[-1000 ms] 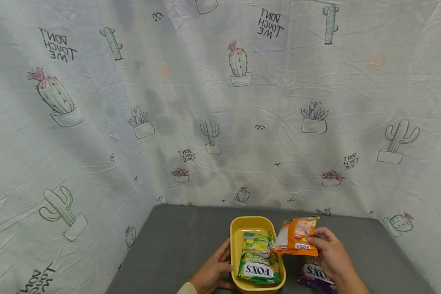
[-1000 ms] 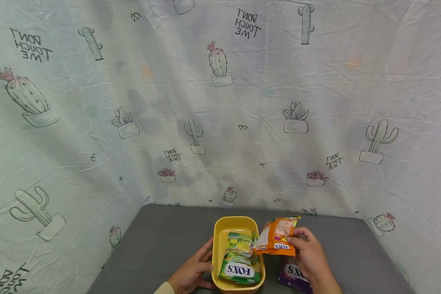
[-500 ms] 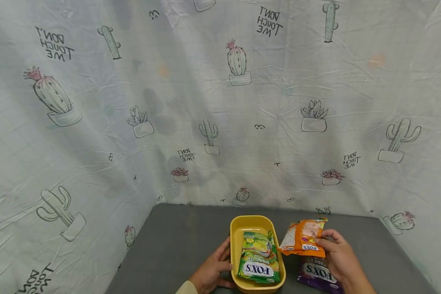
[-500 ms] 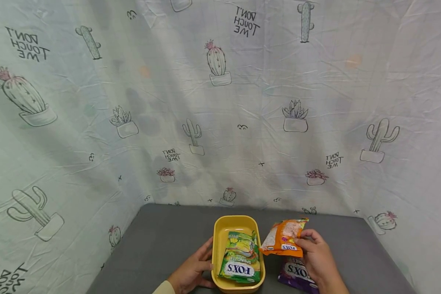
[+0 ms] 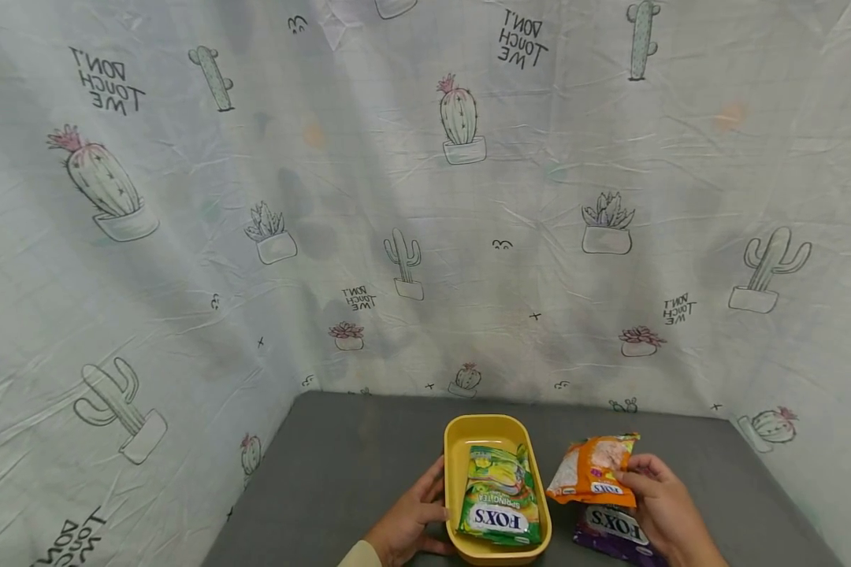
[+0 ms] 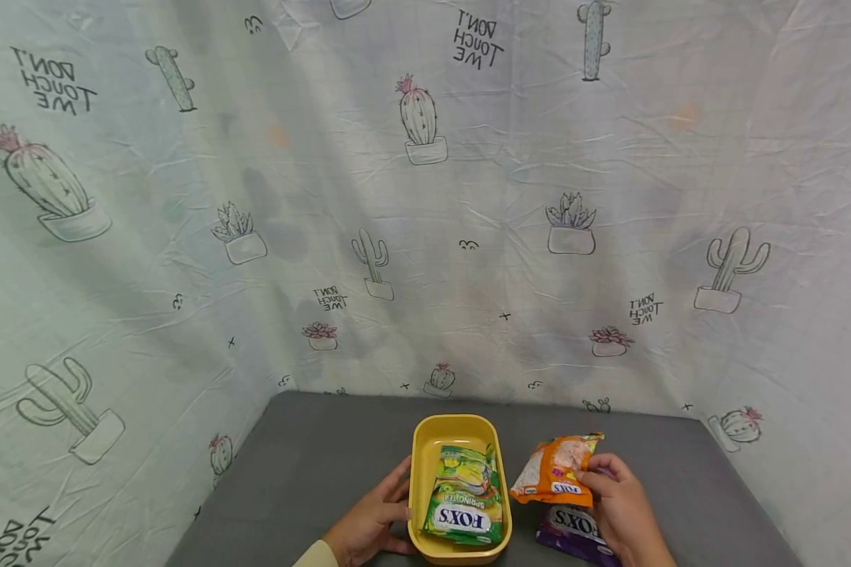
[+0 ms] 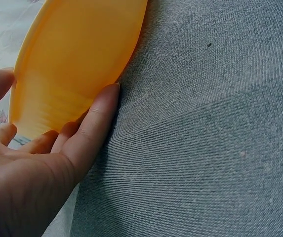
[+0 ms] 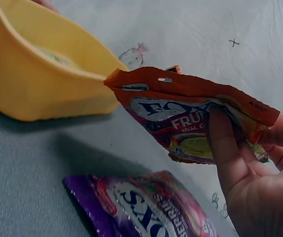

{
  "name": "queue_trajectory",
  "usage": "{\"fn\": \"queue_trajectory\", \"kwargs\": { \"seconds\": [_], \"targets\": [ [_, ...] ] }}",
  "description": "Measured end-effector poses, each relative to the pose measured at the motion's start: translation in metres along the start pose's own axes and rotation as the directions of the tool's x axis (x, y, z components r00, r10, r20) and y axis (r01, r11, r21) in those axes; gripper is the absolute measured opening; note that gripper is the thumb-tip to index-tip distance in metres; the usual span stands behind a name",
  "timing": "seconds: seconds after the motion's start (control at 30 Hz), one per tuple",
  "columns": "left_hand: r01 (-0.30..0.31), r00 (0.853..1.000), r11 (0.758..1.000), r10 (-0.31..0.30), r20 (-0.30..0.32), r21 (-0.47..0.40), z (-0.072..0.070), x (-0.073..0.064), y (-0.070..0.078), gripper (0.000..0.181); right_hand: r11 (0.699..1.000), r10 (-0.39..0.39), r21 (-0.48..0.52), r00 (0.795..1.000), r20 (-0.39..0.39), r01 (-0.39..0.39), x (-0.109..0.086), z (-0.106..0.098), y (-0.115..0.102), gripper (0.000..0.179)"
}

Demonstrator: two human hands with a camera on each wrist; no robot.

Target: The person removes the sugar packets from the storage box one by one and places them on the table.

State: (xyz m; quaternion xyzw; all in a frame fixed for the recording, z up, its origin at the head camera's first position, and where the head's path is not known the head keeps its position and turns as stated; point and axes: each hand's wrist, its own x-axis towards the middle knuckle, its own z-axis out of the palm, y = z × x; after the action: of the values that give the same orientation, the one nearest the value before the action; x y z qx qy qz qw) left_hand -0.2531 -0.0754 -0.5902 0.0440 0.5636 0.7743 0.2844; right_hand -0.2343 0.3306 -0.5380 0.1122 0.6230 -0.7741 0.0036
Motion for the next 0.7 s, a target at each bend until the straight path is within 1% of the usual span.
{"fn": "queue_trajectory", "kwargs": {
  "seconds": [0.27, 0.57, 0.7],
  "targets": [
    [0.005, 1.000, 1.000, -0.005, 0.000, 0.003, 0.000, -0.001, 0.000, 0.098, 0.994, 0.112, 0.003, 0.994, 0.013, -0.112, -0.001, -0.012, 0.004, 0.014],
    [0.003, 1.000, 1.000, -0.003, -0.012, 0.003, 0.001, -0.001, 0.000, 0.098, 0.988, 0.152, -0.021, 0.988, 0.004, -0.152, 0.000, -0.028, 0.010, 0.016],
    [0.004, 1.000, 1.000, -0.004, -0.017, 0.001, 0.000, 0.000, -0.001, 0.098, 0.982, 0.176, -0.062, 0.984, -0.004, -0.176, 0.001, -0.035, 0.014, 0.014]
  ]
}}
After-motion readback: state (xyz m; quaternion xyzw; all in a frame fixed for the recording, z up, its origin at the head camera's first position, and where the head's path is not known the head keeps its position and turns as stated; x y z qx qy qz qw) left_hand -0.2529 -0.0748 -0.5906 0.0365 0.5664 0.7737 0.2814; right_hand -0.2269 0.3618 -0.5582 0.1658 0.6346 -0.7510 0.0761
